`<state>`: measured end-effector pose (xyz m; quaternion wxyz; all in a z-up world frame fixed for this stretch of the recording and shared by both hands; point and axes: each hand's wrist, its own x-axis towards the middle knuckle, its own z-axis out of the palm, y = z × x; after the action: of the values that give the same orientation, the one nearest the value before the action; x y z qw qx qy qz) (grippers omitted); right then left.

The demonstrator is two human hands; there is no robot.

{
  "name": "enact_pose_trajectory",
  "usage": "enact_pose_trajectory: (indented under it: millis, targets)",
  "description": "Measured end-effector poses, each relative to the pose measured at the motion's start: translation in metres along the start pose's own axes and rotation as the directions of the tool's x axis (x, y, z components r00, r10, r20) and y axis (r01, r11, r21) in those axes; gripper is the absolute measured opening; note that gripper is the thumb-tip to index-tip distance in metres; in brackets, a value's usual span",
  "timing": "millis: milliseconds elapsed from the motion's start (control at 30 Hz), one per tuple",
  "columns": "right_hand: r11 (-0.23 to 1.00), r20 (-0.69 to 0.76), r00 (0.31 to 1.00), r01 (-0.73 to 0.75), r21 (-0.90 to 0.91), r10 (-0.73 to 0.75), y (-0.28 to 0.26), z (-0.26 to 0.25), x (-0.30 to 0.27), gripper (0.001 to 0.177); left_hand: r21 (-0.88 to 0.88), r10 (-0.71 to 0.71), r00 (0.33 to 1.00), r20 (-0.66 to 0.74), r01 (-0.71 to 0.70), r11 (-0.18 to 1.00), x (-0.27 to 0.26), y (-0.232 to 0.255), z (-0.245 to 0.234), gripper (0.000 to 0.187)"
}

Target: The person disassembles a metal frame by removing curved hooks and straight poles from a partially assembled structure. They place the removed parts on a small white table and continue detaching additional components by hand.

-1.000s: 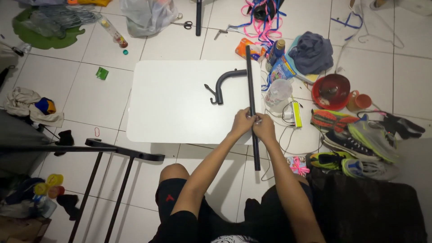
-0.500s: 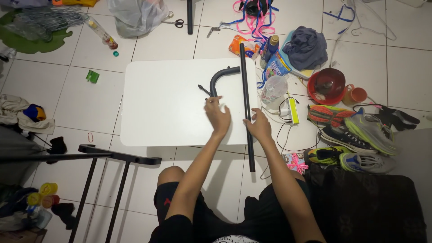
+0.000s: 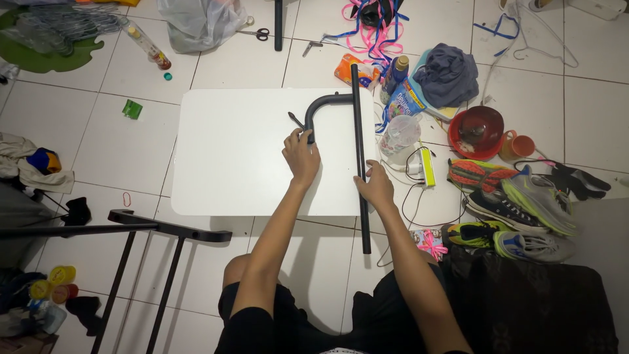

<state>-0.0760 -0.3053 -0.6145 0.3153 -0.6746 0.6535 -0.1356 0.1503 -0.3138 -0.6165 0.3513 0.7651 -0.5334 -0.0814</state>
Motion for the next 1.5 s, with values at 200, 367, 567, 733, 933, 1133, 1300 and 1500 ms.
enact_pose_trajectory:
  millis: [200,367,567,733,933,1133,1300,1500]
  targets:
    - [1.0,0.017,1.0,-0.006,-0.005,0.006,-0.002,-0.004,-0.001,0.069,0.003,-0.01,0.999,0.032,0.01,1.0,0.002,0.001,0.0,0.041]
    - [1.0,0.028,1.0,-0.005,0.0,0.005,-0.004,-0.007,-0.003,0.07,0.029,0.022,1.0,-0.013,-0.021,0.999,-0.001,0.005,0.005,0.045]
    - [1.0,0.001,1.0,0.028,0.011,-0.028,-0.004,-0.006,-0.003,0.07,0.061,-0.026,1.0,0.005,0.025,0.998,-0.003,0.011,0.01,0.057]
    - [1.0,0.006,1.0,0.016,0.002,-0.016,-0.006,-0.007,-0.002,0.072,-0.007,0.036,0.999,-0.004,-0.036,0.999,-0.017,0.021,0.006,0.052]
    - [0.998,-0.042,0.998,0.041,0.053,-0.039,-0.015,-0.014,-0.008,0.07,-0.173,0.091,0.992,0.084,-0.076,0.982,-0.066,0.048,0.003,0.045]
    - [0.987,-0.139,0.982,0.14,0.077,-0.128,-0.004,-0.011,-0.006,0.067,-0.278,0.102,0.981,0.167,-0.052,0.959,-0.095,0.066,0.001,0.039]
    - [0.981,-0.182,0.968,0.186,0.059,-0.173,0.004,-0.011,-0.005,0.065,-0.287,0.105,0.977,0.184,-0.049,0.957,-0.098,0.071,0.001,0.038]
    - [0.99,-0.105,0.991,0.095,0.109,-0.083,0.0,-0.02,-0.008,0.065,-0.284,0.095,0.977,0.192,-0.037,0.958,-0.099,0.068,0.007,0.038]
